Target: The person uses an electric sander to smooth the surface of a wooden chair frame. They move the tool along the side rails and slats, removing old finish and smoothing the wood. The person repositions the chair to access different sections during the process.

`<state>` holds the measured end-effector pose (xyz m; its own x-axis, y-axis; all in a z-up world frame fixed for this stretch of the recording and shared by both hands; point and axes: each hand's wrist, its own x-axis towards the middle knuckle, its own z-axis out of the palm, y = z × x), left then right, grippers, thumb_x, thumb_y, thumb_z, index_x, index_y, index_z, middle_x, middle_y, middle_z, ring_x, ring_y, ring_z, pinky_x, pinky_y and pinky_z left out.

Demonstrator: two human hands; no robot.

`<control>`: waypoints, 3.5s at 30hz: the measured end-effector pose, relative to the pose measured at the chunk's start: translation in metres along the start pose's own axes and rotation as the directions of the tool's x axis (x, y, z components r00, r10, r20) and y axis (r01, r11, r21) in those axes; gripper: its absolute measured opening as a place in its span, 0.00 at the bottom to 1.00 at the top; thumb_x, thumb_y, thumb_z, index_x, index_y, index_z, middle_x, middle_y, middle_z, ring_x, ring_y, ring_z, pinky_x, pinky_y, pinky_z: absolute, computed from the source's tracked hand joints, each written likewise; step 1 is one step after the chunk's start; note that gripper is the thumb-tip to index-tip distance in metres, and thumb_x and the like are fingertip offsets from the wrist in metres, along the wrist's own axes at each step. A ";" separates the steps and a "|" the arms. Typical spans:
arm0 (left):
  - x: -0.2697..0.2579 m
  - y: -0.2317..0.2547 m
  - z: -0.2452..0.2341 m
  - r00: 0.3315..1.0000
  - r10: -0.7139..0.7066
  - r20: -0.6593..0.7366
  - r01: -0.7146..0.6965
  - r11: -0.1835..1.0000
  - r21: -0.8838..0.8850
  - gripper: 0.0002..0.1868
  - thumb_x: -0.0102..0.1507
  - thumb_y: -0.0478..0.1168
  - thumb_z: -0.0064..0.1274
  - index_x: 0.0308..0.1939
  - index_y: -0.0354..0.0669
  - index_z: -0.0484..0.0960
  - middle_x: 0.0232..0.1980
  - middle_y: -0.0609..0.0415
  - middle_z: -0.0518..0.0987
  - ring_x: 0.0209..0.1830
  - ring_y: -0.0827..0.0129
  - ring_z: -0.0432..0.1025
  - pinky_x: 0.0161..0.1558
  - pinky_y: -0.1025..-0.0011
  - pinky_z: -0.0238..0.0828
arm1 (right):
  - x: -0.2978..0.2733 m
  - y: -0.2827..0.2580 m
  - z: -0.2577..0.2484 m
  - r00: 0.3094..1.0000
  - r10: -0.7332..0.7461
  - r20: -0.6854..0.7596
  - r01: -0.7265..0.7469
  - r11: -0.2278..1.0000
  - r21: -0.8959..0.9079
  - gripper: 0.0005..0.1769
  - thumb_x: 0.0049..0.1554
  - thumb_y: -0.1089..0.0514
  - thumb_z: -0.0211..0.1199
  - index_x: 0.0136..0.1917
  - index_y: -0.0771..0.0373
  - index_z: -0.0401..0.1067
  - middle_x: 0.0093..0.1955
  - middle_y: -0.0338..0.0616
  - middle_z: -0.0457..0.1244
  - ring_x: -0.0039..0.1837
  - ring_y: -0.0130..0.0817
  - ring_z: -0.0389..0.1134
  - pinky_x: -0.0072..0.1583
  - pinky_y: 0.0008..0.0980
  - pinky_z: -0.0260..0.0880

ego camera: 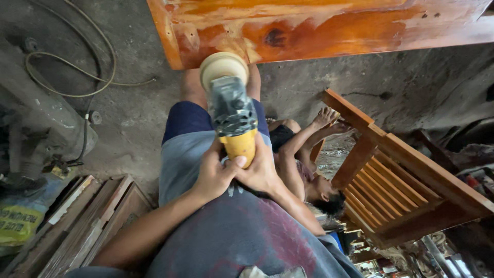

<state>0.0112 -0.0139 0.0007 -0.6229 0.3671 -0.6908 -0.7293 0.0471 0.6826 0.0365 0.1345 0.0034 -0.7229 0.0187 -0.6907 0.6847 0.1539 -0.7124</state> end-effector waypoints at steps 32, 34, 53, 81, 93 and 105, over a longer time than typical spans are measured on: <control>0.015 0.003 0.020 0.993 -0.009 0.119 0.018 0.997 -0.074 0.38 0.66 0.50 0.59 0.72 0.33 0.64 0.65 0.42 0.78 0.65 0.62 0.74 0.67 0.65 0.69 | -0.016 0.010 -0.023 0.993 0.099 -0.057 -0.094 0.992 0.086 0.39 0.48 0.56 0.74 0.68 0.67 0.61 0.57 0.46 0.67 0.56 0.35 0.71 0.58 0.35 0.74; 0.015 0.004 0.015 0.995 -0.029 0.096 0.037 0.996 -0.082 0.38 0.65 0.50 0.59 0.72 0.33 0.64 0.63 0.43 0.78 0.64 0.62 0.74 0.65 0.65 0.70 | -0.005 -0.004 -0.022 0.996 0.089 -0.022 -0.088 0.995 0.041 0.38 0.49 0.55 0.73 0.68 0.67 0.61 0.56 0.46 0.67 0.56 0.34 0.71 0.58 0.34 0.74; 0.026 0.025 0.004 0.999 -0.023 0.025 0.025 0.993 -0.115 0.38 0.66 0.48 0.58 0.74 0.33 0.62 0.64 0.45 0.77 0.64 0.63 0.74 0.66 0.66 0.70 | 0.019 -0.016 -0.013 0.998 0.062 0.000 -0.062 0.996 0.067 0.37 0.49 0.57 0.73 0.68 0.66 0.61 0.56 0.46 0.67 0.55 0.31 0.71 0.57 0.32 0.74; 0.033 0.038 0.002 0.998 -0.015 0.056 0.023 0.989 -0.143 0.37 0.67 0.47 0.57 0.73 0.31 0.62 0.65 0.43 0.76 0.66 0.62 0.72 0.67 0.66 0.69 | 0.022 -0.031 -0.015 0.996 0.080 -0.042 -0.075 0.991 0.108 0.37 0.52 0.58 0.71 0.70 0.66 0.59 0.59 0.46 0.66 0.59 0.32 0.69 0.61 0.32 0.72; 0.034 0.036 0.010 0.998 0.020 0.057 -0.012 0.991 -0.135 0.35 0.67 0.45 0.58 0.72 0.32 0.62 0.65 0.45 0.75 0.66 0.64 0.71 0.67 0.66 0.67 | 0.018 -0.032 -0.022 0.994 0.095 -0.047 -0.087 0.985 0.150 0.38 0.50 0.58 0.72 0.70 0.65 0.59 0.59 0.44 0.66 0.58 0.32 0.70 0.60 0.32 0.73; 0.023 0.031 0.002 0.998 -0.059 0.015 0.060 0.997 -0.049 0.31 0.67 0.47 0.57 0.68 0.34 0.68 0.59 0.46 0.79 0.61 0.64 0.76 0.64 0.67 0.71 | 0.018 -0.027 -0.014 0.985 0.172 0.001 -0.171 0.982 0.081 0.37 0.48 0.55 0.74 0.67 0.66 0.62 0.54 0.43 0.69 0.53 0.28 0.72 0.56 0.31 0.74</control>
<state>-0.0250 -0.0026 0.0064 -0.5742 0.3777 -0.7264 -0.7783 0.0237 0.6275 0.0038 0.1447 0.0116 -0.5943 0.0435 -0.8030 0.8037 0.0675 -0.5912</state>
